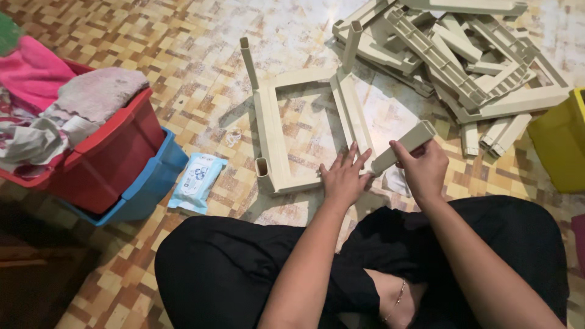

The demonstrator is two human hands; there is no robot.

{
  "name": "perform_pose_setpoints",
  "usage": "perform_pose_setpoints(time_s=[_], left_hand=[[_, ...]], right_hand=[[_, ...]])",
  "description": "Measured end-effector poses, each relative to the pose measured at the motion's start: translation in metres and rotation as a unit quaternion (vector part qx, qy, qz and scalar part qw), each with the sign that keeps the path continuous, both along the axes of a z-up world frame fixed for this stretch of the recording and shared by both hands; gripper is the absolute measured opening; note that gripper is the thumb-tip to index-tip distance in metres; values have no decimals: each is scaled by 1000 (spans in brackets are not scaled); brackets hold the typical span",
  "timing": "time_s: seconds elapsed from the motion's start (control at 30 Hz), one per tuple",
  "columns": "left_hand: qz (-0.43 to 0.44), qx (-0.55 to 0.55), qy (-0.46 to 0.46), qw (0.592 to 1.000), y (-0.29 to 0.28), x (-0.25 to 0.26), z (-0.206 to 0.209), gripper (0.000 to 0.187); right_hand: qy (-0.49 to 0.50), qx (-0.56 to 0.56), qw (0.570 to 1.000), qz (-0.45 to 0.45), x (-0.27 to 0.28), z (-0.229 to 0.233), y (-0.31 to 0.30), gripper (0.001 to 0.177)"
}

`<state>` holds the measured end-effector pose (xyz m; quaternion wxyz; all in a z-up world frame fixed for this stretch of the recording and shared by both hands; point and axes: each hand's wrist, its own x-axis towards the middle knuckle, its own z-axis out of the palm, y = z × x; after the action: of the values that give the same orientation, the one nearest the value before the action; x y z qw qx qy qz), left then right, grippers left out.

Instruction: The person assembles a beige plastic stool by inserting legs into a frame and wiping the surfaces with a cloth. They handle multiple stool parts and a cleaning cloth, working on a patterned floor with storage bins nearby.

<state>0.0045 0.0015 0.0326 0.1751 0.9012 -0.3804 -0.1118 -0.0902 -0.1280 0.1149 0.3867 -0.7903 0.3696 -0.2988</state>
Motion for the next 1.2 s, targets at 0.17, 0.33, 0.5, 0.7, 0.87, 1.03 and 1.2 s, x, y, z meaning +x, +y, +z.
perform_pose_setpoints(time_s=[0.17,0.33,0.5,0.7,0.87,1.03,1.2], left_hand=[[2,6,1,1000,-5,-4,1,70],[6,10,21,1000,-2,-2,7,70],[-1,33,40,999,-8,0,5,70],[9,8,25,1000,-6,2,7,69],[14,-25,0,1000,-7,-1,-6,67],[16,-50,-3,999,-7,-1,-20,68],[50,-109,-92,989,2,14,-18,68]], right_hand=[[-4,-135,990,-26,-4,-21,1,47],[-8,-167,986,7,7,-27,10,49],[6,-197,979,58,4,-31,21,38],[118,-80,989,37,5,-61,4,40],[148,95,963,205,-13,-87,-36,50],[114,107,966,208,-20,-105,-38,51],[-12,141,949,281,4,-112,-38,41]])
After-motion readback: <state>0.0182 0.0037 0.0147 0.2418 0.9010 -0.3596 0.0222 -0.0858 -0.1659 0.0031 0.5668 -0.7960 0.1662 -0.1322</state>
